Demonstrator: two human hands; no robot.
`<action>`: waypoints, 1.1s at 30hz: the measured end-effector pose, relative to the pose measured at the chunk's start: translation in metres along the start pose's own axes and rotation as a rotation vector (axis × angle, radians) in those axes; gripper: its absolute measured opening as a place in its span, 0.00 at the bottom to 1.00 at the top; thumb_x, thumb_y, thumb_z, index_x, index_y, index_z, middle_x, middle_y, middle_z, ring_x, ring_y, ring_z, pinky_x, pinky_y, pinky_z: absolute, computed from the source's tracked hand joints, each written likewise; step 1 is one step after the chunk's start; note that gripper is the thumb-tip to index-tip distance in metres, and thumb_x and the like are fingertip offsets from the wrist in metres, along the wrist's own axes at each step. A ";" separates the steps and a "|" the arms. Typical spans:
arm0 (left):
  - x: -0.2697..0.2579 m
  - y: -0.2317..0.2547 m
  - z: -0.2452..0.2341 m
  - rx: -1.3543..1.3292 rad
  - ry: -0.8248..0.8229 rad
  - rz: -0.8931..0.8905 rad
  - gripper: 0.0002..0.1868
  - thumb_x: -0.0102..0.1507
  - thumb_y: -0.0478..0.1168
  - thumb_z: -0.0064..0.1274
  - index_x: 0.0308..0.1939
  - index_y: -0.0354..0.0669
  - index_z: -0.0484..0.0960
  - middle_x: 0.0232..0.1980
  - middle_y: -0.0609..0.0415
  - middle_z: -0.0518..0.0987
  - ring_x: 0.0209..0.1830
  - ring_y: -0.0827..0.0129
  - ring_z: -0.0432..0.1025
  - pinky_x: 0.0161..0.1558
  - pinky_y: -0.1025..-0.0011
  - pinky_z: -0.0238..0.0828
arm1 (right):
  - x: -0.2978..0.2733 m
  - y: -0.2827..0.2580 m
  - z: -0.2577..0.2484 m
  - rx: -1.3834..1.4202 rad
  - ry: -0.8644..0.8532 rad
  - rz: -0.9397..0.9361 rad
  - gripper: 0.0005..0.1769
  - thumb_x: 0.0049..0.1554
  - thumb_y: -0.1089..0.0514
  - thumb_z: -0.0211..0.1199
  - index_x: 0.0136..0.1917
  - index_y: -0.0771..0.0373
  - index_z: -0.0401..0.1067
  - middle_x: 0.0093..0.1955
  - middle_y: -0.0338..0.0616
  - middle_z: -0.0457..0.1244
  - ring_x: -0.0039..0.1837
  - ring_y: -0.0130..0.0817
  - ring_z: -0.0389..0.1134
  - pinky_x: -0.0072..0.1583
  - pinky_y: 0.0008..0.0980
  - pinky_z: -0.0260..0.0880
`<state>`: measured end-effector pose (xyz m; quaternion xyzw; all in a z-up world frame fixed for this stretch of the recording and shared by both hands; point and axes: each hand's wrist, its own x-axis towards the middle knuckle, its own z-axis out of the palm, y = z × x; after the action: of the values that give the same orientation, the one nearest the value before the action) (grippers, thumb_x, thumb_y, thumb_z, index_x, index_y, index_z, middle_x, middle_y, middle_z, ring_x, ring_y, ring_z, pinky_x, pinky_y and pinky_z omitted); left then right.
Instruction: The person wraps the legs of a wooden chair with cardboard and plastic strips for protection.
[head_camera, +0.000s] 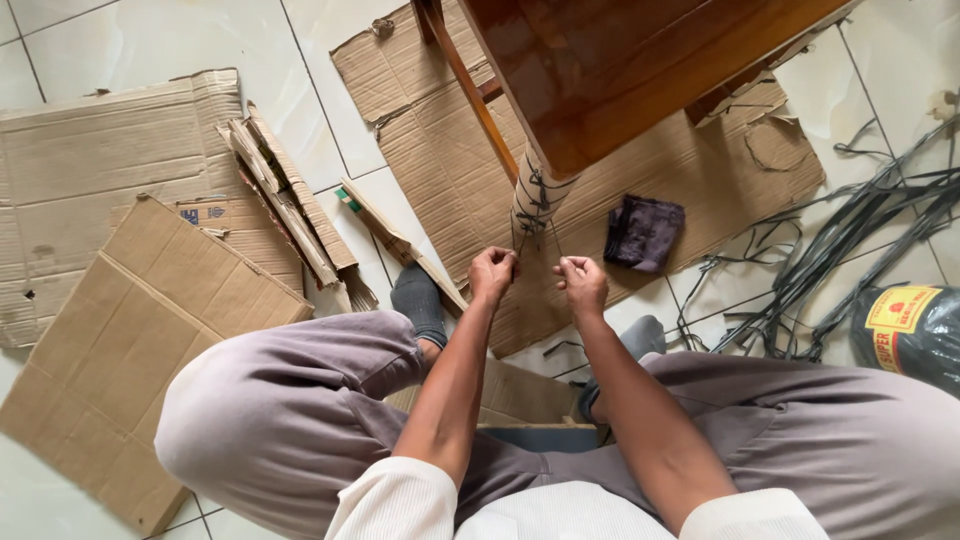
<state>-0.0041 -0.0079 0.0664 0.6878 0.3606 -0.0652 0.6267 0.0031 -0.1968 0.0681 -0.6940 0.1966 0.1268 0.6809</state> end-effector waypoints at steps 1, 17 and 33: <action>-0.004 0.003 -0.002 0.001 -0.001 0.000 0.09 0.61 0.44 0.60 0.38 0.42 0.88 0.31 0.55 0.86 0.29 0.74 0.80 0.34 0.74 0.76 | -0.005 -0.006 0.004 0.001 0.001 0.000 0.08 0.61 0.55 0.64 0.50 0.61 0.76 0.44 0.36 0.71 0.44 0.19 0.73 0.40 0.21 0.70; 0.001 -0.007 0.002 -0.227 -0.281 -0.210 0.09 0.61 0.44 0.63 0.37 0.44 0.85 0.30 0.60 0.81 0.26 0.76 0.70 0.27 0.74 0.66 | -0.043 -0.043 0.037 -0.455 -0.100 -0.202 0.09 0.58 0.58 0.64 0.51 0.64 0.77 0.41 0.41 0.72 0.41 0.28 0.75 0.44 0.29 0.74; 0.033 -0.058 0.012 -0.192 -0.313 -0.035 0.12 0.58 0.40 0.64 0.41 0.35 0.88 0.36 0.54 0.86 0.32 0.74 0.76 0.37 0.73 0.72 | -0.036 -0.026 0.032 -0.678 -0.195 -0.450 0.11 0.56 0.53 0.66 0.49 0.60 0.79 0.43 0.48 0.72 0.45 0.43 0.74 0.47 0.38 0.73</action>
<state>-0.0090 -0.0078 -0.0008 0.5999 0.2752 -0.1473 0.7367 -0.0149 -0.1611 0.1058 -0.8892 -0.0781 0.0975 0.4401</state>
